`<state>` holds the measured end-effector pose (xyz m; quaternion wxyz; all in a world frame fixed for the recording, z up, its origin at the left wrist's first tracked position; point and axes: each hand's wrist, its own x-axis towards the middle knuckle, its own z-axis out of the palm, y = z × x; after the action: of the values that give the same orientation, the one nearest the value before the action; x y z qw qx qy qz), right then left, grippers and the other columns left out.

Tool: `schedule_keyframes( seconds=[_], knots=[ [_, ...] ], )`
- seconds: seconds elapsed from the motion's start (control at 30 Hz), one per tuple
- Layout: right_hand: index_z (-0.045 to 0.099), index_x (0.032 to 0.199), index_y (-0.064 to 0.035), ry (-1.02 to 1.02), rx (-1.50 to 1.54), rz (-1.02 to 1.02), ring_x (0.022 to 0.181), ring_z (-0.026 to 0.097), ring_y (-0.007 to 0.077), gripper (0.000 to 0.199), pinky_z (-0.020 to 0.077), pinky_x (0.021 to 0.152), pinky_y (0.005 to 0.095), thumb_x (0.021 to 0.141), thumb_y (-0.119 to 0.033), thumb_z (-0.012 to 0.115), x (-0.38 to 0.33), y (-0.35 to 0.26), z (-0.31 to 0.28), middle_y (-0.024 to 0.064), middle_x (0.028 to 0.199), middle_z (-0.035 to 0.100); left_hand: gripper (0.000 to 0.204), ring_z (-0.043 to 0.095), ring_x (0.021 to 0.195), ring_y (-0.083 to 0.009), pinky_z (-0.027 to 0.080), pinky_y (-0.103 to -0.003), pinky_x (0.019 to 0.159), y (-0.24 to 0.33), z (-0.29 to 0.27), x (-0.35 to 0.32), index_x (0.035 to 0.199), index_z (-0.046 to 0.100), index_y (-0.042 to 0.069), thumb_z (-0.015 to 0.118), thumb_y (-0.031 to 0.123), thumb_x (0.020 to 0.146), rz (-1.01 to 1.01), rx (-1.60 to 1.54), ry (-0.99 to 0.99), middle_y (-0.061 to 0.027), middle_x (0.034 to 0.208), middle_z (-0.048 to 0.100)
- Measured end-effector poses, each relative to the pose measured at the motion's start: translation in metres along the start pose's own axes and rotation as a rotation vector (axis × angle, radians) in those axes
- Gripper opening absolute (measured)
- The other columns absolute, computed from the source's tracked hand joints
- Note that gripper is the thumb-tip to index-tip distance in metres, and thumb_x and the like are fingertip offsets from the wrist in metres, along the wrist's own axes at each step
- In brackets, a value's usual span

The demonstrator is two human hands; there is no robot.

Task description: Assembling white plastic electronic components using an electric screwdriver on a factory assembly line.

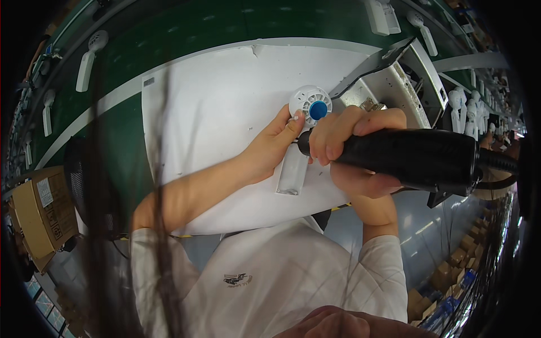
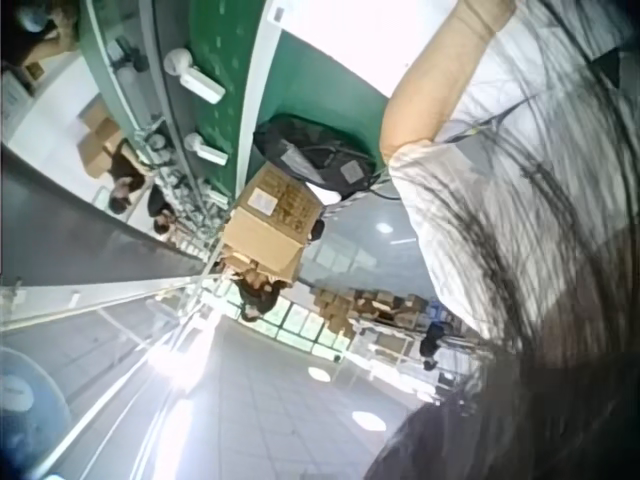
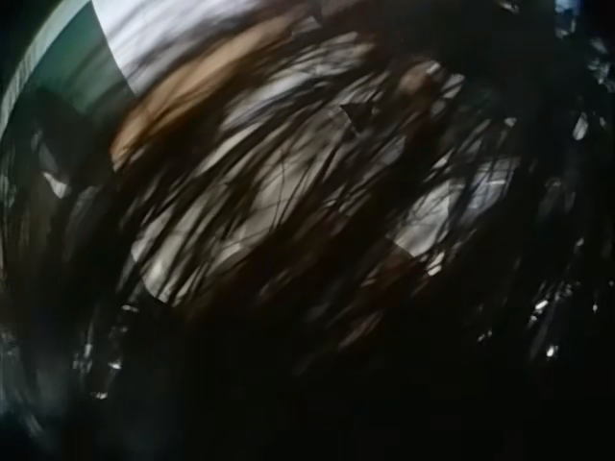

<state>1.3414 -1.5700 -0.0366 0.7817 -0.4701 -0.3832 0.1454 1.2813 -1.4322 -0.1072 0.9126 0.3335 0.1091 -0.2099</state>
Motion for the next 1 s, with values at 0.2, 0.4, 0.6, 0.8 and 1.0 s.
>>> schedule_keyframes(
  seconds=[0.2, 0.4, 0.6, 0.8, 1.0],
  knots=[
    [0.039, 0.112, -0.0061, 0.040, -0.080, 0.002, 0.061, 0.053, 0.0215, 0.061, 0.0488, 0.058, 0.0349, 0.084, -0.054, 0.063, 0.002, -0.010, 0.001, 0.0125, 0.076, 0.053, 0.049, 0.058, 0.096, -0.0131, 0.053, -0.031, 0.080, 0.000, -0.001, 0.001, 0.145, 0.032, 0.015, 0.044, 0.038, 0.103, 0.046, -0.048, 0.017, -0.0060, 0.125, 0.052],
    [0.040, 0.114, -0.0053, 0.395, -0.476, -0.443, 0.056, 0.052, 0.0216, 0.065, 0.0478, 0.052, 0.0336, 0.086, -0.061, 0.057, -0.003, -0.062, -0.026, 0.0134, 0.073, 0.053, 0.071, 0.063, 0.095, -0.0254, 0.054, -0.034, 0.076, 0.109, -0.031, 0.066, 0.150, 0.021, 0.009, 0.060, 0.016, 0.091, 0.926, 1.312, 0.482, -0.0200, 0.131, 0.046],
    [0.035, 0.106, -0.0056, 0.361, -0.809, -0.232, 0.050, 0.049, 0.0190, 0.069, 0.0479, 0.047, 0.0314, 0.087, -0.070, 0.048, -0.001, -0.054, -0.009, 0.0104, 0.068, 0.049, 0.056, 0.044, 0.120, -0.0541, 0.035, -0.060, 0.100, 0.204, -0.086, 0.151, 0.140, 0.040, 0.010, 0.053, 0.006, 0.086, 0.514, 2.171, 1.130, -0.0291, 0.142, 0.034],
    [0.036, 0.105, -0.0059, 0.286, -0.076, -0.248, 0.052, 0.049, 0.0207, 0.072, 0.0463, 0.051, 0.0356, 0.080, -0.070, 0.059, -0.008, -0.060, -0.024, 0.0108, 0.069, 0.049, 0.056, 0.035, 0.126, -0.0533, 0.045, -0.055, 0.098, 0.127, 0.038, 0.279, 0.136, 0.053, 0.027, 0.062, 0.043, 0.083, 0.736, 1.968, 0.469, -0.0184, 0.148, 0.029],
    [0.041, 0.102, -0.0073, 0.426, -0.073, -0.262, 0.042, 0.045, 0.0177, 0.069, 0.0416, 0.040, 0.0324, 0.085, -0.074, 0.047, -0.003, -0.054, -0.022, 0.0077, 0.062, 0.045, 0.081, 0.058, 0.113, -0.0387, 0.053, -0.045, 0.088, 0.163, 0.018, 0.307, 0.129, 0.058, 0.014, 0.084, 0.051, 0.062, 0.503, 1.832, 0.746, -0.0245, 0.140, 0.039]
  ],
)
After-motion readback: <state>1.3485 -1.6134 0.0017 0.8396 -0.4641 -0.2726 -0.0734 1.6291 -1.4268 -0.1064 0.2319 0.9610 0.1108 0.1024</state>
